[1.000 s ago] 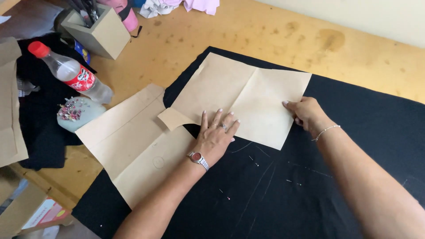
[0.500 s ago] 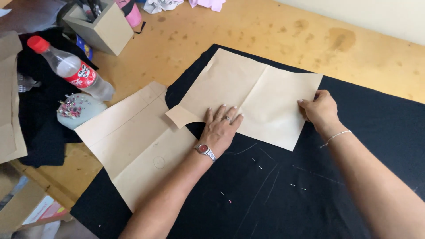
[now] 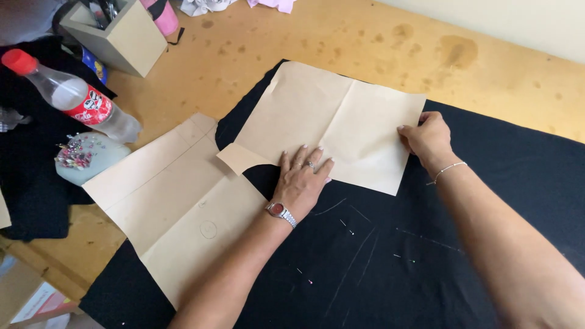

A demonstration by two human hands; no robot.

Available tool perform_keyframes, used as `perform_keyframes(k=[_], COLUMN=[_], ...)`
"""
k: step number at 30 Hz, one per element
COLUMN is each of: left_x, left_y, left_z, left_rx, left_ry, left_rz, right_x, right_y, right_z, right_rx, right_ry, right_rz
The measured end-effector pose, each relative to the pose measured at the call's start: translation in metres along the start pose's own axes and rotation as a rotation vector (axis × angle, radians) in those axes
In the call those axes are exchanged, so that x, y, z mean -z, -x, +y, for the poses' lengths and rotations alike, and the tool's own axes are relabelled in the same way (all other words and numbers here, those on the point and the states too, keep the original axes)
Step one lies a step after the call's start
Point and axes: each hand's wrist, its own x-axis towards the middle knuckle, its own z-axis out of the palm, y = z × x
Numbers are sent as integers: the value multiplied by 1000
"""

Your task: The person places a paper pattern onto a black fabric laid on a table, aligns it, and secures it with pins. The person adjusts the pattern's position and uses pins to hold it in place on the fabric.

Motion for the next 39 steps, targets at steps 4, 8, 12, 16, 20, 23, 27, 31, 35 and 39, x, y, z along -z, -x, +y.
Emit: perform_keyframes(k=[4, 8, 12, 16, 20, 23, 27, 31, 35, 39], left_x=[-9, 2, 56, 90, 72, 85, 52, -17, -2, 11], left_y=[-5, 4, 67, 184, 286, 308, 305, 304, 304, 294], left_z=[6, 14, 14, -34, -141, -179, -233, -315, -304, -276], left_rx=[10, 69, -41, 503, 951, 1296, 1235, 1074, 1065, 1129], left_ry=[35, -6, -11, -322, -82, 377, 557, 710, 872, 710], left_rz=[-1, 31, 314, 376, 670, 655, 671, 893, 858, 765], right_x=[9, 18, 18, 19, 14, 11, 11, 12, 38, 61], right_y=[-3, 44, 113, 143, 135, 133, 133, 129, 166, 220], right_z=[9, -2, 3, 36, 58, 53, 53, 56, 48, 55], right_rx=[30, 247, 692, 735, 865, 794, 706, 703, 707, 754], right_ry=[85, 374, 541, 791, 754, 737, 784, 710, 528, 294], right_rz=[1, 126, 25, 45, 147, 79, -36, -56, -44, -20])
